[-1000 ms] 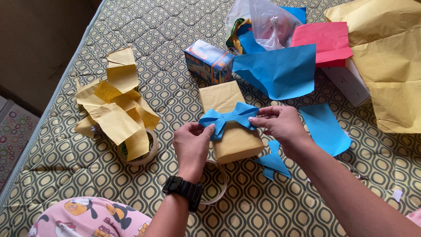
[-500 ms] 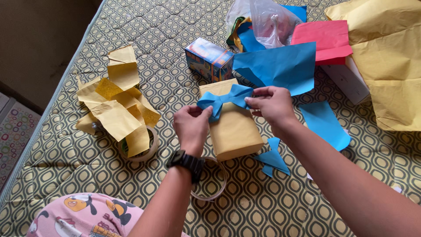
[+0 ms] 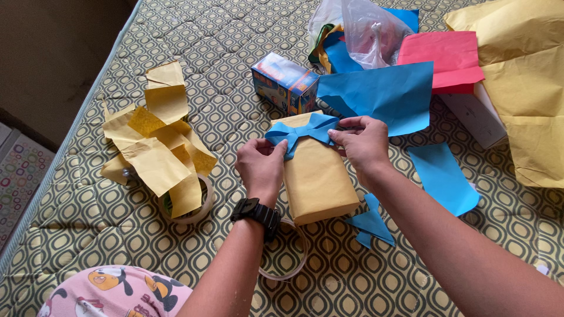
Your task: The person folds and shapes blue paper into a decorative bow, trims the paper with scissors, and secures it with tape. They attach the finished bow to a yellow paper-wrapped box, then unfold a sheet of red paper and begin cutting it with scissors.
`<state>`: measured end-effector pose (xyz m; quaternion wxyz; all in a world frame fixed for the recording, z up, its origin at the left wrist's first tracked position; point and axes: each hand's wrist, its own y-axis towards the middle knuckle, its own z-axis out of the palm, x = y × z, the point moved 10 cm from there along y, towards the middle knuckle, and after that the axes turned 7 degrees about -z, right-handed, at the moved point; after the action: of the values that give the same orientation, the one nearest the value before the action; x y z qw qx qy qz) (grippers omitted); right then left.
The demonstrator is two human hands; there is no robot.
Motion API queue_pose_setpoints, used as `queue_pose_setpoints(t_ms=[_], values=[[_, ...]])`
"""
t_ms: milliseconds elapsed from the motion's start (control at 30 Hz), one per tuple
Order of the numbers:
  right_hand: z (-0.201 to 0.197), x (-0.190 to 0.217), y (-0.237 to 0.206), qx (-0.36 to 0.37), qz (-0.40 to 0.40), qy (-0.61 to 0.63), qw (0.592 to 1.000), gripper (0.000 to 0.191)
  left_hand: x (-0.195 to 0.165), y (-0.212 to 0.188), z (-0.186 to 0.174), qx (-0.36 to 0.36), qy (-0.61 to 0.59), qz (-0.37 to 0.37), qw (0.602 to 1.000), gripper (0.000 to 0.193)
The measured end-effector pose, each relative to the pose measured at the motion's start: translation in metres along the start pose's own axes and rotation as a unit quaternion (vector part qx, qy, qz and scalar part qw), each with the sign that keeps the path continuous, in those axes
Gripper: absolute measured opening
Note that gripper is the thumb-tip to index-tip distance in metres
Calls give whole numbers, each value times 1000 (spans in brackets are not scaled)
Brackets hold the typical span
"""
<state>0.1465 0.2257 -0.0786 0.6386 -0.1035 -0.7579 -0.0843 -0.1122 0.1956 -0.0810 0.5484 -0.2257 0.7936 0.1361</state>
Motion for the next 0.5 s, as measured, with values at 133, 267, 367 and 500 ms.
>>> queue_pose_setpoints(t_ms=[133, 267, 367, 500], values=[[1, 8, -3, -5, -28, 15, 999, 28, -8, 0, -1, -2, 20, 27, 999, 29], [0, 11, -5, -15, -41, -8, 999, 30, -6, -1, 3, 20, 52, -2, 998, 42], [-4, 15, -7, -35, -60, -72, 995, 33, -35, -16, -8, -70, 150, 140, 976, 64], [-4, 35, -12, -52, -174, -180, 967, 39, -61, -42, 17, -32, 263, 321, 909, 33]])
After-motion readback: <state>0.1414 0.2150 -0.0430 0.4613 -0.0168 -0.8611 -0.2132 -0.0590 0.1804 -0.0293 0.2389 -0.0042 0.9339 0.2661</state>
